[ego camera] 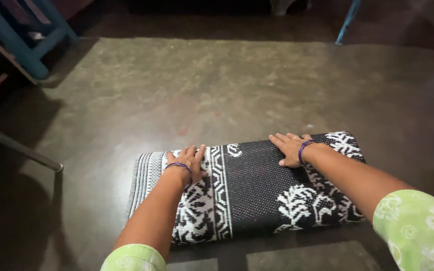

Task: The person places a black backpack on a teal suitcase and then proceeds to fold a large black and white patterned mat on the floor. The mat is folded multiple times into a compact rectangular shape.

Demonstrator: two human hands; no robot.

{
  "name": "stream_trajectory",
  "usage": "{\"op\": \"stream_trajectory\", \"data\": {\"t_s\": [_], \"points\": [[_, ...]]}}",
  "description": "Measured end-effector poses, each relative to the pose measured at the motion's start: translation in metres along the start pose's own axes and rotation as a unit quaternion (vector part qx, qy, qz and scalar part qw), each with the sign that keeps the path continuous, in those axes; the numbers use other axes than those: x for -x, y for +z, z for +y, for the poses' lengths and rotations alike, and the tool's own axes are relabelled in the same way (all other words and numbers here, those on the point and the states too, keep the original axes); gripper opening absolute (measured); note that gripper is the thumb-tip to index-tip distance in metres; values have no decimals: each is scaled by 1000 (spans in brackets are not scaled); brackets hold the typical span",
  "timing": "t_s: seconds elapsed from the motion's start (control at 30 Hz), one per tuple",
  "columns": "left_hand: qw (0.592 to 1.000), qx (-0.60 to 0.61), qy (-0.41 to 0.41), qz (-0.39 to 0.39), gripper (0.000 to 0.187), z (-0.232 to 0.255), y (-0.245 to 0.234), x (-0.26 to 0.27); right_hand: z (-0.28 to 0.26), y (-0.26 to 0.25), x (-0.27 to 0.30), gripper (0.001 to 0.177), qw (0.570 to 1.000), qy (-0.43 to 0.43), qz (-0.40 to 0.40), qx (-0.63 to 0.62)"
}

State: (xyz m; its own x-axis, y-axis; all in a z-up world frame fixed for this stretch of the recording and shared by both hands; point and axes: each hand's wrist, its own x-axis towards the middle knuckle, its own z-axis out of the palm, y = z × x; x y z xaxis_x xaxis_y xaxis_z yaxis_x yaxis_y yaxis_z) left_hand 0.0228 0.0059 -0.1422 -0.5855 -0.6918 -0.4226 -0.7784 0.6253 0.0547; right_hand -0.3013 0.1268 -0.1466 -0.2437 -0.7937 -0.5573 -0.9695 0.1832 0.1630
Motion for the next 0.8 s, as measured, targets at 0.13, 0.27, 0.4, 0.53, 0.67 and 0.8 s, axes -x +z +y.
{"op": "stream_trajectory", "data": {"t_s": [0.13,0.27,0.4,0.53,0.67,0.8], "points": [[999,16,-9,-31,93,2,13,-15,-3,14,-15,103,1000,9,-23,8],[999,32,-8,-31,99,6,20,-16,-9,12,-21,102,999,12,-42,0],[997,-10,-18,-75,102,6,-5,-19,-6,-2,-34,107,995,-42,-54,-79],[987,-43,-8,-154,108,11,-14,-21,-12,-13,-25,110,984,-46,-110,-130],[986,51,17,-161,103,-2,-13,-18,-25,-27,-8,108,987,-9,-142,-71],[969,109,13,-221,99,-7,-13,-17,-26,-24,-10,92,976,-63,-176,-108]]}}
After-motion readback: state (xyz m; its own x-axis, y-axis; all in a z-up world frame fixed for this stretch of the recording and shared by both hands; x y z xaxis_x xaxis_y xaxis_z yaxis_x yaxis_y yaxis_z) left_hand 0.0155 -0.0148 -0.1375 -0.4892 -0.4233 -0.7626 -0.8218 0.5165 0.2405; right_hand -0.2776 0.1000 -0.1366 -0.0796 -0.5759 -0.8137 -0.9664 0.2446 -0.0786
